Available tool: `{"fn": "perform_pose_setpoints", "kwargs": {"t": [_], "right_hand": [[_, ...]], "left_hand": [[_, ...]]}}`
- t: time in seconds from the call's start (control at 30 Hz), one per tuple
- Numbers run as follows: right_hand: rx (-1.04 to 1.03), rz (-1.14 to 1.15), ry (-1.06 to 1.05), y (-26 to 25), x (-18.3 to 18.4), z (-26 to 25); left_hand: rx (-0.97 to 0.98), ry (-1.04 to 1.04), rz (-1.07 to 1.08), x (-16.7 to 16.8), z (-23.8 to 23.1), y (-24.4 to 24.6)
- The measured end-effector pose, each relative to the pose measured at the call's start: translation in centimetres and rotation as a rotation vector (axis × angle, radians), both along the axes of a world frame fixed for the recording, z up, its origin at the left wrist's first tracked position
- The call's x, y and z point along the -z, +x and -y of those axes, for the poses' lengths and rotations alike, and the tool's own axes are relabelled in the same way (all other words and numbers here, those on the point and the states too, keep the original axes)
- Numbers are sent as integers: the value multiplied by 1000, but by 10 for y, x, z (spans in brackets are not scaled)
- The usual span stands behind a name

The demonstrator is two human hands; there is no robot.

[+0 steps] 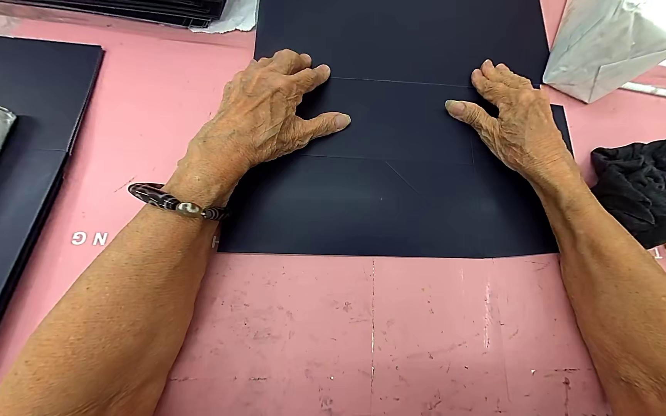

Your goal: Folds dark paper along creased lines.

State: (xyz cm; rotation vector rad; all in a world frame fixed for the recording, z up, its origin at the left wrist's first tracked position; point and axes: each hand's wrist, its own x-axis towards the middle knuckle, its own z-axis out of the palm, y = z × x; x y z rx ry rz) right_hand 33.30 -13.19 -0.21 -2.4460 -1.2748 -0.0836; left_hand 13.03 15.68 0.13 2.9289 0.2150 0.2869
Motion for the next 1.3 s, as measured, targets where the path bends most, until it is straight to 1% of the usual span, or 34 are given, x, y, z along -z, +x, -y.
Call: {"fn": "perform_pose_setpoints", "kwargs": {"t": [0.43, 0.7, 0.8, 0.93, 1.0, 1.17, 1.23, 1.3], "right_hand": [[11, -14, 48, -2, -1, -1], [28, -1, 25, -2, 0, -1], [-41, 68, 54, -1, 4, -1], [-269, 148, 150, -1, 10, -6], [-334, 172, 163, 3, 13, -5], [-350, 180, 187, 5, 11, -3], [-363, 182, 189, 4, 8, -8], [-328, 158, 187, 0, 6, -15]], "left_hand": [[6, 4, -10, 1, -1, -1], [10, 16, -55, -2, 0, 0], [4, 21, -67, -2, 1, 1], [-2, 24, -86, -4, 3, 2], [0, 25, -89, -3, 3, 3], [-28, -19, -97, -5, 4, 3], [-21, -27, -81, -6, 3, 1], [13, -26, -69, -9, 2, 0]]}}
